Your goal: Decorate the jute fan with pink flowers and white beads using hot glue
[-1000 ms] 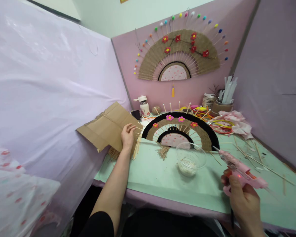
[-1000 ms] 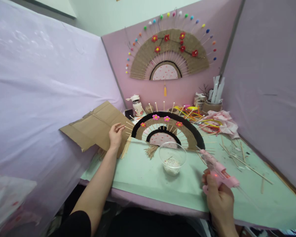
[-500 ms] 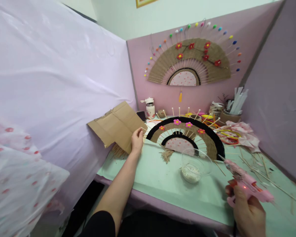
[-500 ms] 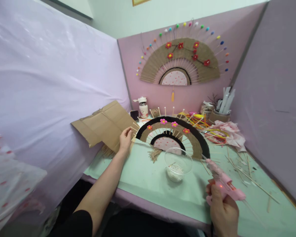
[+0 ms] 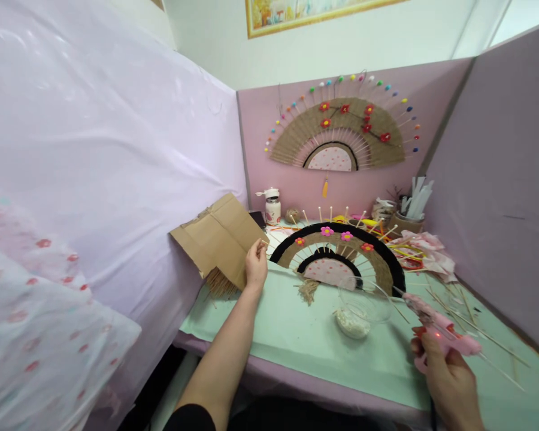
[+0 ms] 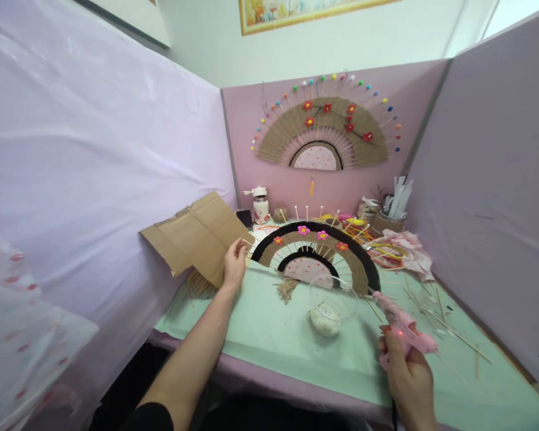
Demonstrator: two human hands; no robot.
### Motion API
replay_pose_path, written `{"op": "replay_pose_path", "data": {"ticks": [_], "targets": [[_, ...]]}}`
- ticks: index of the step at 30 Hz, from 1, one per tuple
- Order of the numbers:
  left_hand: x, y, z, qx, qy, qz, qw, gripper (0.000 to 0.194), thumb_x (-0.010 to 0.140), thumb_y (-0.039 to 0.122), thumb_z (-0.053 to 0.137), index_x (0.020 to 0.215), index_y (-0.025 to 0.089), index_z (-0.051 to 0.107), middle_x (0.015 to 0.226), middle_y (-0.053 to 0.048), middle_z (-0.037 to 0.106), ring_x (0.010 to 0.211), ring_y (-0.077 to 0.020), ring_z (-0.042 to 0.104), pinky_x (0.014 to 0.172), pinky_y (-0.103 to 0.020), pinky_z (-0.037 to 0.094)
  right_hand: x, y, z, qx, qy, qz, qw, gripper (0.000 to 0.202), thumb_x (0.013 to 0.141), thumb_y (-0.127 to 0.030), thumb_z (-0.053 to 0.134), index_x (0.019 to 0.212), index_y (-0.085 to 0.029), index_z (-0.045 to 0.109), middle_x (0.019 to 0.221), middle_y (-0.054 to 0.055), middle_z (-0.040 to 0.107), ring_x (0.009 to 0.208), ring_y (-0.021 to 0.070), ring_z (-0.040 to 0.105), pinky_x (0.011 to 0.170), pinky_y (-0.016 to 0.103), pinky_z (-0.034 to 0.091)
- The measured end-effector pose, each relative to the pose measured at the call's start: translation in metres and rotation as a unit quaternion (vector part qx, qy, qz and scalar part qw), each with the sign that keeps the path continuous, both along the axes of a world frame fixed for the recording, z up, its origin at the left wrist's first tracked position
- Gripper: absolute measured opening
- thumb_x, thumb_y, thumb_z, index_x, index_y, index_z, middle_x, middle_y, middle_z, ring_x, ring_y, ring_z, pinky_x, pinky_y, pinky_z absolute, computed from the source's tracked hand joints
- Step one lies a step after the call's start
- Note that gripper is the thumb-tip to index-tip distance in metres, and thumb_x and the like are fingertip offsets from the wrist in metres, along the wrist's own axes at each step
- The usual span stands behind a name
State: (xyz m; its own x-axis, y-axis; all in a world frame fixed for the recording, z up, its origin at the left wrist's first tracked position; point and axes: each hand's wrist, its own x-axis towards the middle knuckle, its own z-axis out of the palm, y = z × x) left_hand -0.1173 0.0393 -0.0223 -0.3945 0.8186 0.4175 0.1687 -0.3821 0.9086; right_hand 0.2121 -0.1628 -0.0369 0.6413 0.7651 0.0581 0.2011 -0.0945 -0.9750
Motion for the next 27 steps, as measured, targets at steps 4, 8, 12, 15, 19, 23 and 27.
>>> {"op": "replay_pose_path", "data": {"ticks": [4, 8, 12, 15, 19, 23, 27], "targets": [[-0.0019, -0.0015, 0.0011, 0.010, 0.035, 0.008, 0.999, 0.036, 0.085, 0.024, 0.057, 0.120, 0.018, 0.062, 0.117, -0.014, 0.067, 0.111, -0.0235, 0.063, 0.100, -0.041, 0.048, -0.0010, 0.0027, 0.0000, 0.017, -0.010, -0.012, 1.000, 0.077, 0.059, -0.087, 0.055, 0.082, -0.015, 0.063, 0.062, 0.002, 0.061, 0.055, 0.0173, 0.054, 0.055, 0.031, 0.045], [-0.0035, -0.0031, 0.0037, 0.009, 0.040, 0.007, 0.999, 0.036, 0.086, 0.024, 0.056, 0.121, 0.016, 0.061, 0.118, -0.015, 0.067, 0.112, -0.0241, 0.062, 0.100, -0.041, 0.047, -0.0028, 0.0053, 0.0011, 0.024, -0.012, -0.012, 1.000, 0.075, 0.057, -0.087, 0.056, 0.078, -0.015, 0.063, 0.057, 0.001, 0.060, 0.051, 0.0164, 0.053, 0.051, 0.031, 0.043], [-0.0029, -0.0032, 0.0069, -0.001, 0.037, 0.008, 0.999, 0.034, 0.087, 0.023, 0.054, 0.119, 0.017, 0.061, 0.117, -0.015, 0.067, 0.110, -0.0235, 0.063, 0.099, -0.040, 0.047, -0.0026, 0.0077, -0.0018, 0.033, -0.016, -0.018, 0.999, 0.074, 0.059, -0.085, 0.057, 0.079, -0.015, 0.064, 0.057, 0.001, 0.059, 0.052, 0.0164, 0.052, 0.051, 0.031, 0.043], [-0.0018, -0.0029, 0.0090, -0.003, 0.038, 0.004, 0.999, 0.033, 0.087, 0.022, 0.053, 0.118, 0.016, 0.062, 0.117, -0.015, 0.067, 0.110, -0.0229, 0.063, 0.100, -0.039, 0.047, -0.0021, 0.0088, -0.0042, 0.044, -0.022, -0.016, 0.999, 0.070, 0.063, -0.082, 0.057, 0.081, -0.015, 0.065, 0.057, 0.001, 0.059, 0.052, 0.0166, 0.052, 0.052, 0.031, 0.042], [-0.0018, -0.0020, 0.0099, -0.005, 0.042, -0.004, 0.999, 0.034, 0.087, 0.021, 0.052, 0.120, 0.016, 0.061, 0.118, -0.016, 0.067, 0.111, -0.0225, 0.063, 0.099, -0.038, 0.048, -0.0030, 0.0086, -0.0034, 0.041, -0.016, -0.023, 0.999, 0.065, 0.065, -0.076, 0.057, 0.081, -0.014, 0.066, 0.059, 0.001, 0.060, 0.054, 0.0173, 0.053, 0.054, 0.032, 0.043], [-0.0030, -0.0002, 0.0091, -0.005, 0.047, -0.002, 0.999, 0.034, 0.087, 0.020, 0.052, 0.119, 0.015, 0.062, 0.118, -0.016, 0.067, 0.111, -0.0223, 0.063, 0.099, -0.037, 0.048, -0.0032, 0.0085, -0.0029, 0.026, -0.045, -0.027, 0.998, 0.057, 0.071, -0.069, 0.053, 0.084, -0.015, 0.065, 0.061, 0.001, 0.059, 0.055, 0.0170, 0.053, 0.056, 0.032, 0.043], [-0.0027, 0.0019, 0.0080, -0.005, 0.055, 0.003, 0.998, 0.033, 0.087, 0.020, 0.052, 0.118, 0.013, 0.063, 0.119, -0.016, 0.068, 0.112, -0.0225, 0.063, 0.100, -0.037, 0.047, -0.0002, 0.0088, -0.0062, 0.011, -0.060, -0.027, 0.998, 0.051, 0.072, -0.065, 0.051, 0.083, -0.017, 0.064, 0.063, 0.002, 0.060, 0.056, 0.0177, 0.053, 0.058, 0.032, 0.043]]}}
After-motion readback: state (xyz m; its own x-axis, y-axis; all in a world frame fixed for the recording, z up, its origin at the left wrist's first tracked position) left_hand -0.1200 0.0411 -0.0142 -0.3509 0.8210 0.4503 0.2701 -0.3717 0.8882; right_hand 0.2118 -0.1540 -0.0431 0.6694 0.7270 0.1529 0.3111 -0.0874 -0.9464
